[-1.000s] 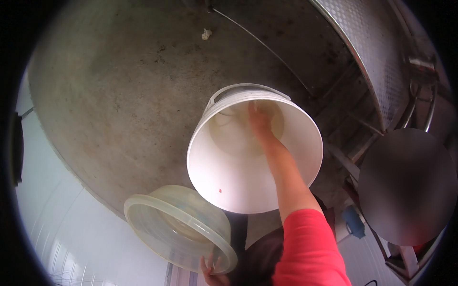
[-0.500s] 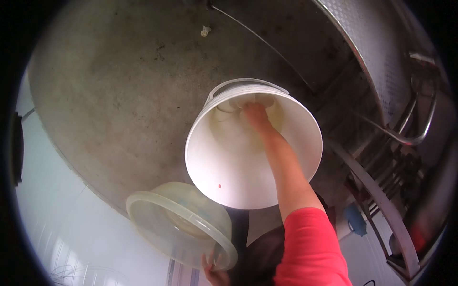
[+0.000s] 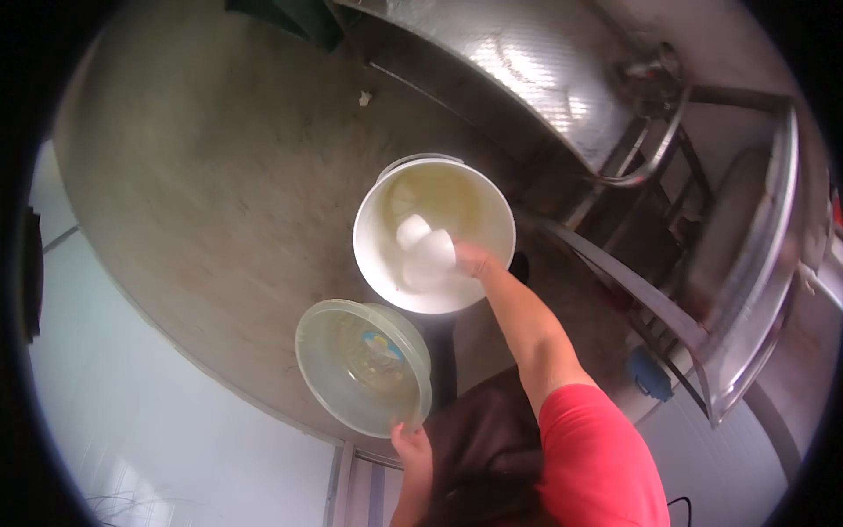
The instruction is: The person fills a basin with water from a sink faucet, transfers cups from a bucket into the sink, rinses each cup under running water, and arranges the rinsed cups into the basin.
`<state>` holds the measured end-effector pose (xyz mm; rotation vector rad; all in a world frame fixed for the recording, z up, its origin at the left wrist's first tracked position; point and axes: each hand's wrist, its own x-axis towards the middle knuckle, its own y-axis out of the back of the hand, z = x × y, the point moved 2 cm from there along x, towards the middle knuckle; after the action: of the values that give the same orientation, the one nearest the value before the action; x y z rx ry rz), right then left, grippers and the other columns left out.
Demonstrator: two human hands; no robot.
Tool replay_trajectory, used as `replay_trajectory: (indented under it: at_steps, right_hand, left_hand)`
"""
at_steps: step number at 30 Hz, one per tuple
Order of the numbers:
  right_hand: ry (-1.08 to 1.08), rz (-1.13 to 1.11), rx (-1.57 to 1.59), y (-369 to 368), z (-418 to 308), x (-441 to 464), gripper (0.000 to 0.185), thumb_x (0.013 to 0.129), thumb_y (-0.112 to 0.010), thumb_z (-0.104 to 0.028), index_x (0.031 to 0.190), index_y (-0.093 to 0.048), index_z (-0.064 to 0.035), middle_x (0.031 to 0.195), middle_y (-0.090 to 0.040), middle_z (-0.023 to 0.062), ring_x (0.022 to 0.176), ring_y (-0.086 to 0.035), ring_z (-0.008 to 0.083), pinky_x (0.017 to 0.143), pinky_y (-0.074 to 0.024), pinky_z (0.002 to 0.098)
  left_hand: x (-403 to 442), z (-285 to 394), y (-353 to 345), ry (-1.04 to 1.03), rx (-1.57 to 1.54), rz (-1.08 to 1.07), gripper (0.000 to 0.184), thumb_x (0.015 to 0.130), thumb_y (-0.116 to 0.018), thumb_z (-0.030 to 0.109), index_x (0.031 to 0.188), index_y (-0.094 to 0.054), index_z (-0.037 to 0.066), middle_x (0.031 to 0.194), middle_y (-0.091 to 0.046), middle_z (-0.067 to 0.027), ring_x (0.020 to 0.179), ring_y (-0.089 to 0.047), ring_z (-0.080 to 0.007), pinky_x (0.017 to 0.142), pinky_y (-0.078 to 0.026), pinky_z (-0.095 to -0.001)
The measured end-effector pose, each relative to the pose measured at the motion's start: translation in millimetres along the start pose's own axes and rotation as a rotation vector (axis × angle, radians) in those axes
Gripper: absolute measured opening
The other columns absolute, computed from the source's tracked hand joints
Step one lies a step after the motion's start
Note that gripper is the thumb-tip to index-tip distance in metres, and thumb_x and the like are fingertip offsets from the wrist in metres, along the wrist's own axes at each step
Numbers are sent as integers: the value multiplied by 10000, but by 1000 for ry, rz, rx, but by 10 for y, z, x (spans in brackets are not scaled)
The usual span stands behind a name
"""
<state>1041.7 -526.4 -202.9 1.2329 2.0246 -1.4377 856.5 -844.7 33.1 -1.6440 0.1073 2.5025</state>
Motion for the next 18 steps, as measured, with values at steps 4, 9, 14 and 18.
replay_trajectory:
  at_steps: [4, 9, 14, 18]
  right_hand:
    - [141, -221, 206, -969, -632, -717, 447, 801, -654, -157, 1212, -491, -89, 1115, -576, 47, 1006, -560, 141, 879, -468, 320]
    - [240, -257, 625, -1754, -1431, -2036, 331, 827, -616, -131, 1127, -555, -7, 1050, -620, 58, 923, -606, 147, 817, -498, 280]
    - [755, -52, 417, -1344, -2312, -3822, 440, 813, -611, -139, 1216, -463, -39, 1140, -536, 58, 1046, -512, 152, 891, -442, 284]
    - [918, 182, 364, -608, -2930, -5261, 446, 810, -613, -167, 1213, -452, -60, 1167, -518, 82, 1092, -503, 222, 926, -443, 336]
  left_hand:
    - [-46, 40, 91, 57, -59, 25, 377, 768, -473, 80, 1123, -444, -42, 1126, -527, -159, 1058, -527, -304, 907, -470, -394]
    - [-227, 139, 126, 108, -153, 26, 430, 708, -503, 97, 1074, -438, -117, 1119, -521, -222, 1047, -528, -383, 943, -470, -432]
    - [-483, 281, 72, 82, -46, 12, 531, 708, -488, 120, 1154, -386, -150, 1133, -511, -240, 1068, -519, -386, 932, -484, -413]
    - [-705, 284, -8, 33, 63, -11, 537, 704, -487, 131, 1150, -388, -151, 1128, -517, -237, 1068, -526, -362, 929, -484, -390]
